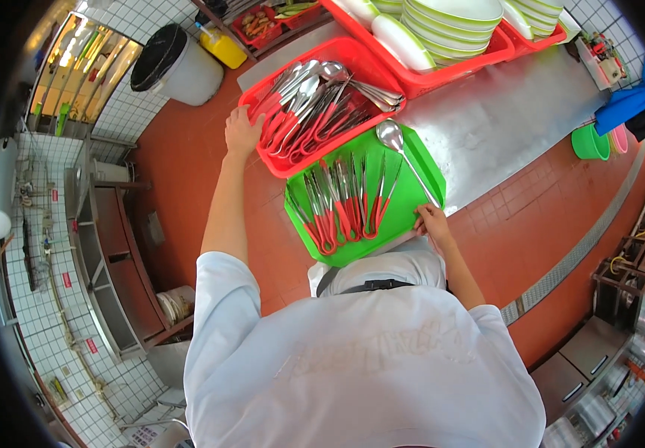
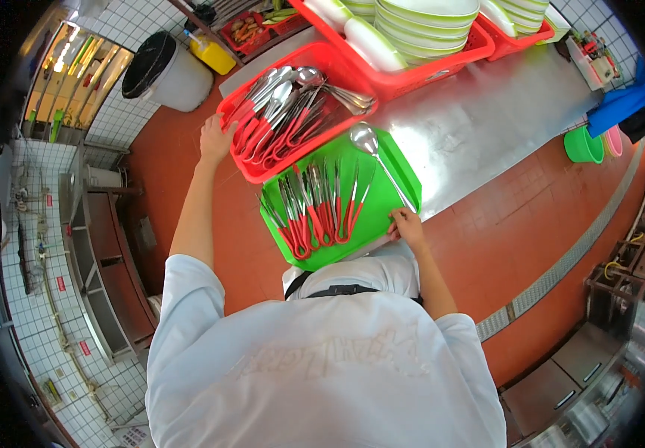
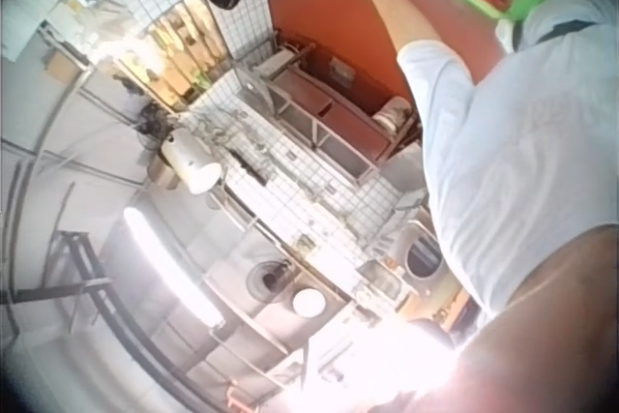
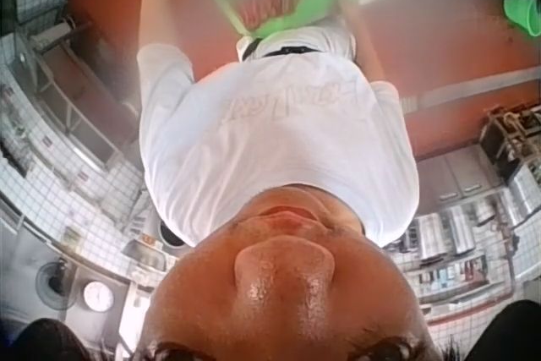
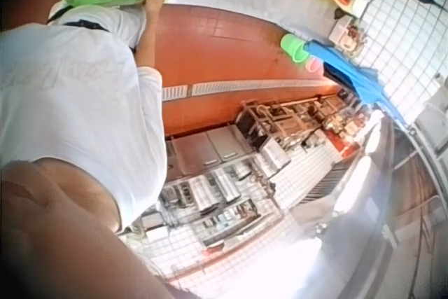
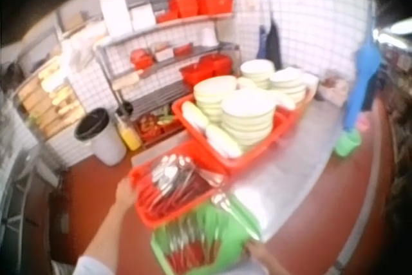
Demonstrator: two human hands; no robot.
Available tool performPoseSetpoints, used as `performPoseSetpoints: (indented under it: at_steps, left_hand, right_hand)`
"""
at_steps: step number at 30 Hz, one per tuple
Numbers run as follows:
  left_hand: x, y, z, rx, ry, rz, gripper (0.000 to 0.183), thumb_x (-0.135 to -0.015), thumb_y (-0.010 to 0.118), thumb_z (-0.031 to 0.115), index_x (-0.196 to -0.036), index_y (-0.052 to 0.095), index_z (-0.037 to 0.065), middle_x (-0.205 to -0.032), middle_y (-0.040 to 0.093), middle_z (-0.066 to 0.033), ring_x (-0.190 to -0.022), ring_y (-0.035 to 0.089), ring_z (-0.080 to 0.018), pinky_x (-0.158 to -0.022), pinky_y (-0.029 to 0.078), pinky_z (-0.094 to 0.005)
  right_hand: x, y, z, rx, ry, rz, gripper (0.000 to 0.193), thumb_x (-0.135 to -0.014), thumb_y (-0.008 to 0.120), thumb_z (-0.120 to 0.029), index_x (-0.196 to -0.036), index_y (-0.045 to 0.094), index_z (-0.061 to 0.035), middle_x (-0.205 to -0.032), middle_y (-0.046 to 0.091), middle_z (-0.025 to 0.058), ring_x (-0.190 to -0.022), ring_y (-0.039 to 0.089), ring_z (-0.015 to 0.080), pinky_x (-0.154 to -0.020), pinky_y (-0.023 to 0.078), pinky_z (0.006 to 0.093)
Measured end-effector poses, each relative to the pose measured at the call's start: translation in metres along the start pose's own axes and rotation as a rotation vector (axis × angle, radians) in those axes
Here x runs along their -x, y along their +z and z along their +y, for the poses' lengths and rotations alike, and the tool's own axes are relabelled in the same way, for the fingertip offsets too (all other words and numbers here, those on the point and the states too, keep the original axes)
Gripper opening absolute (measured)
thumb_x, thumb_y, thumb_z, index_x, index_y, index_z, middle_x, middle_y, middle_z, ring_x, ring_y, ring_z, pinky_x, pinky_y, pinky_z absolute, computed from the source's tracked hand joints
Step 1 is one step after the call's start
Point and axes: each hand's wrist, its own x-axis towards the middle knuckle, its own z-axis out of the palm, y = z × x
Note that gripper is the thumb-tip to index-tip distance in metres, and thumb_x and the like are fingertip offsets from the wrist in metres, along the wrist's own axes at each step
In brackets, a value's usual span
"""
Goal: Sorting and organizing kitchen tongs and spoons from a large red bin into a green plastic tray.
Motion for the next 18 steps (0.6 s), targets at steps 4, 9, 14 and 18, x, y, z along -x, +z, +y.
performPoseSetpoints:
  at_steps: [4,9,14,18]
  left_hand:
    - [-0.012,0.015,0.003,-0.022,-0.097,-0.232,0.063,-0.085,0.057,0.05,-0.131,0.049,0.007,-0.126,0.053,-0.0208,-0.115,0.05,-0.0399,-0.096,0.042,-0.0472]
    - [-0.02,0.018,0.016,-0.03,-0.099,-0.252,0.067,-0.084,0.058,0.053,-0.131,0.048,0.007,-0.122,0.054,-0.0233,-0.111,0.053,-0.0404,-0.095,0.042,-0.0481]
    - [-0.02,0.012,0.021,-0.101,-0.152,-0.241,0.081,-0.078,0.062,0.06,-0.129,0.045,-0.002,-0.121,0.053,-0.0247,-0.109,0.053,-0.0396,-0.094,0.042,-0.0484]
    - [-0.015,0.012,0.024,-0.12,-0.167,-0.219,0.083,-0.077,0.06,0.065,-0.124,0.049,-0.003,-0.116,0.055,-0.0237,-0.107,0.054,-0.0388,-0.092,0.043,-0.048]
  right_hand:
    - [-0.005,0.002,-0.002,0.146,0.014,0.056,0.027,-0.093,0.052,-0.025,-0.09,0.059,0.0004,-0.057,0.059,0.01,-0.037,0.052,0.0153,-0.035,0.04,0.0267]
    - [-0.007,-0.004,0.0,0.13,0.006,0.042,0.027,-0.092,0.052,-0.023,-0.089,0.059,0.0023,-0.056,0.061,0.0129,-0.035,0.054,0.0171,-0.033,0.041,0.0279]
    - [-0.011,-0.006,-0.004,0.128,0.032,0.026,0.028,-0.092,0.052,-0.024,-0.088,0.058,0.0029,-0.056,0.061,0.0144,-0.035,0.054,0.018,-0.032,0.041,0.0285]
    - [-0.009,-0.003,-0.006,0.136,0.036,0.017,0.028,-0.092,0.051,-0.025,-0.089,0.058,0.0021,-0.055,0.06,0.0138,-0.034,0.052,0.0182,-0.031,0.04,0.0285]
